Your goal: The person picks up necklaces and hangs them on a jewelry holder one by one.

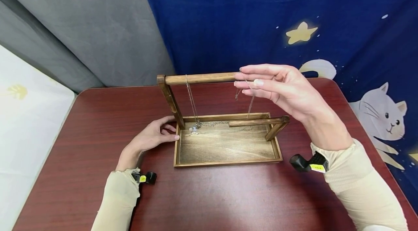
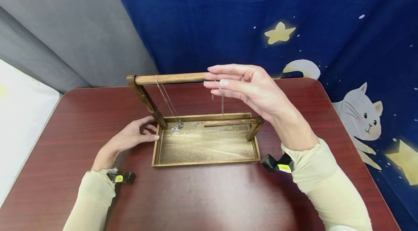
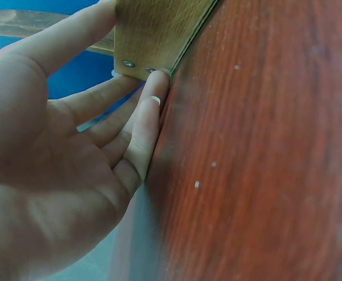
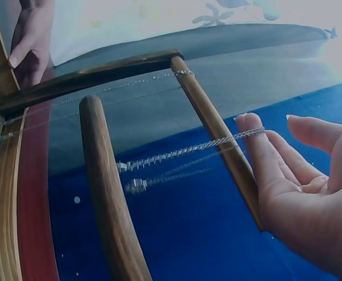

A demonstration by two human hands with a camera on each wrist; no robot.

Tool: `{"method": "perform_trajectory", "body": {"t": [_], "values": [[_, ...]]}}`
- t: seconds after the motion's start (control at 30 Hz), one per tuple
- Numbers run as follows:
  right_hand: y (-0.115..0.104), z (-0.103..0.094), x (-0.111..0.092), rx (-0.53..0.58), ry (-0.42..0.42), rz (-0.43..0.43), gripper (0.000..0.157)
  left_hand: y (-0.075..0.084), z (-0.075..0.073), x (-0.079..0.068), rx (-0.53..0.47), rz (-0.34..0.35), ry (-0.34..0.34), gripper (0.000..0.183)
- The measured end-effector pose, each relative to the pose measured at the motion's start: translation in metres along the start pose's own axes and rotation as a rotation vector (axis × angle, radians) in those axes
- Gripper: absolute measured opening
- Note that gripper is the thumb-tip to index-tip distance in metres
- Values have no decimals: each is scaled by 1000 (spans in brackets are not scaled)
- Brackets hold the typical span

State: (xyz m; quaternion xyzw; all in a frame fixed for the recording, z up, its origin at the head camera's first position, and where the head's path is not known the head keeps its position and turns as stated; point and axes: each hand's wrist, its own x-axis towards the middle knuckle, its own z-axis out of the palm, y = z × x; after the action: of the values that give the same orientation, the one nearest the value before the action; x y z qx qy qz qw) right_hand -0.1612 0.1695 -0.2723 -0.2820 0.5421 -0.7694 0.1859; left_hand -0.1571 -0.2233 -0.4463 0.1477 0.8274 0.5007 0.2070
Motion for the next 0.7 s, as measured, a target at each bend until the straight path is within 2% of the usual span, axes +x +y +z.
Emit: {"method": "perform_trajectory", "body": {"t": [0.53, 0.7], "values": [[8, 16, 12, 64, -15, 49, 36, 0, 0, -1, -23, -34, -2, 77], [12, 23, 18, 57, -52, 69, 38, 0, 0, -1, -8, -27, 1, 76]]}}
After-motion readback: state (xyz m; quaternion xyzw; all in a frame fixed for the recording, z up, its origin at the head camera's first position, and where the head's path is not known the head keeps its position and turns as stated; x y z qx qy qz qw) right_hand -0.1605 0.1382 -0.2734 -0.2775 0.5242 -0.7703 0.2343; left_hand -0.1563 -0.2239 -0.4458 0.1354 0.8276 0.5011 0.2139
